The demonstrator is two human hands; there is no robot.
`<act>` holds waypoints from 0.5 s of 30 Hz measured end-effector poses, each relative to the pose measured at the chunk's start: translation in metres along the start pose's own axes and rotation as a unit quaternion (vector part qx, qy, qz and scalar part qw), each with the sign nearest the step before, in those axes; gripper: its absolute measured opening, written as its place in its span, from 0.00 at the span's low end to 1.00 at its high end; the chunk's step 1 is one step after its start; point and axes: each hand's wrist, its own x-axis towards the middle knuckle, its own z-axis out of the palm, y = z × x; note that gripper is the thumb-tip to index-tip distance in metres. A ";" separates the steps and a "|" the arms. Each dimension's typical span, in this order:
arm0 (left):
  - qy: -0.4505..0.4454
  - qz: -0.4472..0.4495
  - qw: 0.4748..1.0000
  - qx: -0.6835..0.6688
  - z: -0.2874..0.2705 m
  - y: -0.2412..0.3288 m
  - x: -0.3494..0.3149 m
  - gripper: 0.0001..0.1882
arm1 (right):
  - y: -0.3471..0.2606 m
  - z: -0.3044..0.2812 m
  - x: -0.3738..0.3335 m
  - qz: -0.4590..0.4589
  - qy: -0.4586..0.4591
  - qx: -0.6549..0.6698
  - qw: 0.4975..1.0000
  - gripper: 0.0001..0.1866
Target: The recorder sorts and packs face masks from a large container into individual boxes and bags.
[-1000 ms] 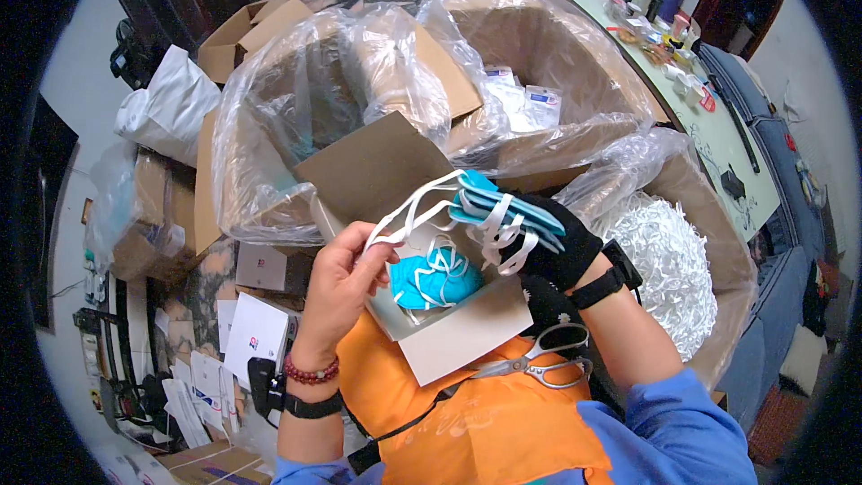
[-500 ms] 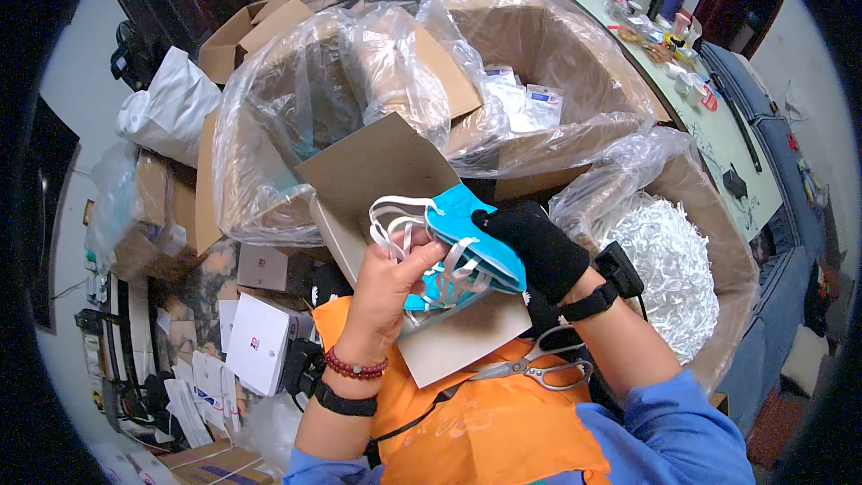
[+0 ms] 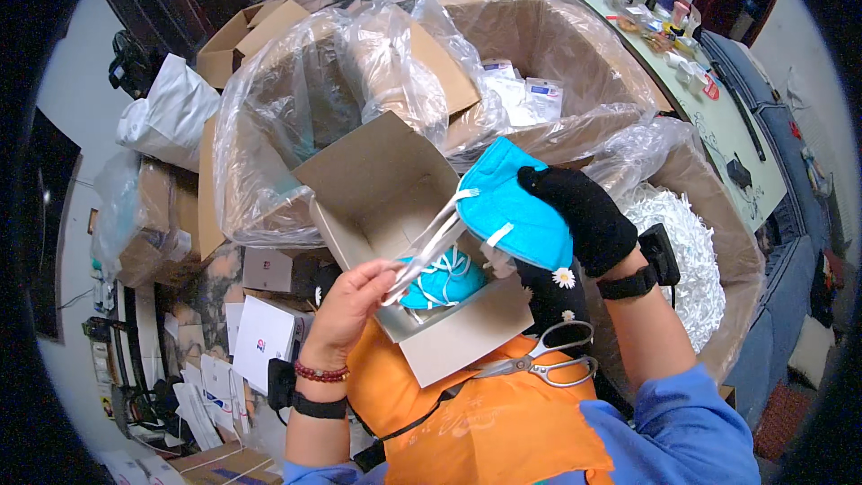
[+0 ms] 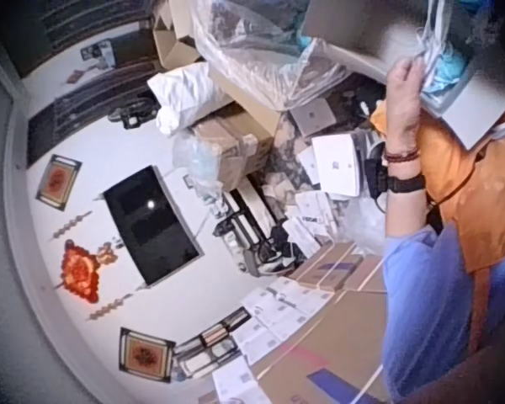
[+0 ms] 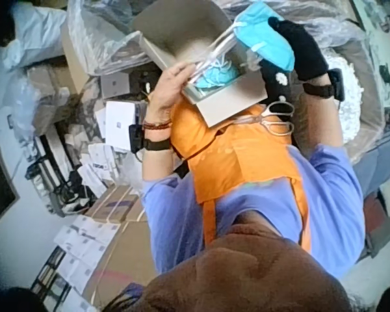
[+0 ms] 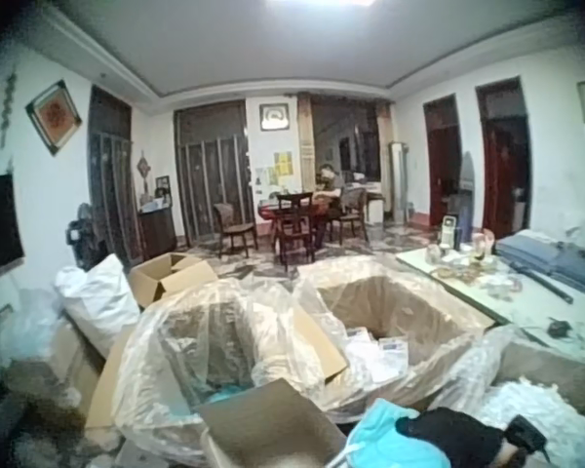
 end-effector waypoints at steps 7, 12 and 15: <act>0.039 0.087 0.993 -0.068 0.002 -0.010 0.005 0.27 | -0.043 0.025 -0.005 -0.081 0.005 -0.153 0.985 0.16; 0.106 0.102 0.984 0.101 0.007 -0.002 0.003 0.36 | -0.048 0.023 -0.008 -0.165 -0.015 -0.312 0.935 0.16; 0.098 0.214 0.941 0.242 0.032 0.024 0.009 0.40 | -0.052 0.031 -0.010 -0.018 -0.025 -0.162 0.986 0.15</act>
